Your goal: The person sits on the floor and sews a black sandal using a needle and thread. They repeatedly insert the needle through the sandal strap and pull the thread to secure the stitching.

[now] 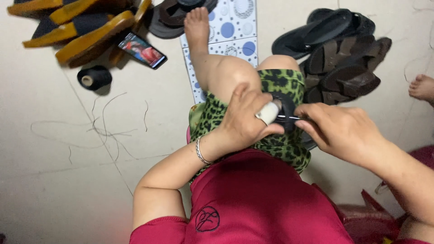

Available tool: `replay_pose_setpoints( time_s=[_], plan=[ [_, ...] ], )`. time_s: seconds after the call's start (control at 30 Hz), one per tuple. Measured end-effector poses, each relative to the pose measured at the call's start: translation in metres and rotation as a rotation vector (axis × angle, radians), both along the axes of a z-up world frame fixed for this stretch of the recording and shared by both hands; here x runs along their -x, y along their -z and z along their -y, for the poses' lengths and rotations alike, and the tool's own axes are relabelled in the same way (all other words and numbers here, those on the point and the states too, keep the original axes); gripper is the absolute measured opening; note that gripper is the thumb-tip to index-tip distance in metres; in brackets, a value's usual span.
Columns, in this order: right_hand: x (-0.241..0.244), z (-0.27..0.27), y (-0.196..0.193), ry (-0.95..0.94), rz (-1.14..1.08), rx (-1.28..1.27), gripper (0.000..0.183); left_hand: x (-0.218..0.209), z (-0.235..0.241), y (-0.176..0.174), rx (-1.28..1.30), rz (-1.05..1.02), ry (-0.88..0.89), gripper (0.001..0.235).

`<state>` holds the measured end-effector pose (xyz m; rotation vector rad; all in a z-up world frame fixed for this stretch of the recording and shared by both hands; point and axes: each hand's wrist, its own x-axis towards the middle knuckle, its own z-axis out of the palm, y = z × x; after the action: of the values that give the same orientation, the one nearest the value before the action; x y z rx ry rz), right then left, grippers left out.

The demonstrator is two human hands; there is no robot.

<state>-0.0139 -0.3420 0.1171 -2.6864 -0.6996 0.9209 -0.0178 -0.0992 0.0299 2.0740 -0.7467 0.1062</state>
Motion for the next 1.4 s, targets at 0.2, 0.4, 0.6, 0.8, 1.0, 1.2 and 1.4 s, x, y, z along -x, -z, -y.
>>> replay_pose_setpoints(
  time_s=[0.2, 0.4, 0.6, 0.8, 1.0, 1.2, 1.4],
  plan=[
    [0.006, -0.008, -0.007, -0.094, 0.057, 0.266, 0.037, 0.017, -0.006, -0.023, 0.449, -0.464, 0.122, 0.022],
    [0.014, 0.007, 0.009, 0.061, 0.043, 0.155, 0.028, 0.025, 0.009, 0.008, 0.612, -0.752, -0.021, 0.014],
    [0.019, 0.031, -0.020, -0.177, 0.303, 0.076, 0.035, 0.041, 0.032, 0.021, 0.093, -0.330, 0.103, 0.028],
    [0.018, 0.085, -0.031, 0.160, -0.092, -0.022, 0.055, 0.026, 0.017, 0.016, 0.134, -0.240, -0.080, 0.035],
    [0.030, 0.032, 0.015, 0.665, -0.407, -0.680, 0.018, 0.019, 0.017, 0.003, 0.023, -0.274, 0.011, 0.033],
    [0.024, 0.006, 0.008, 0.550, -0.533, -0.924, 0.030, 0.014, -0.001, -0.029, 0.444, -0.883, -0.076, 0.017],
    [0.048, -0.021, 0.025, 0.412, 0.018, -0.618, 0.017, 0.024, 0.002, -0.048, 1.154, -1.345, 0.141, 0.022]
  ],
)
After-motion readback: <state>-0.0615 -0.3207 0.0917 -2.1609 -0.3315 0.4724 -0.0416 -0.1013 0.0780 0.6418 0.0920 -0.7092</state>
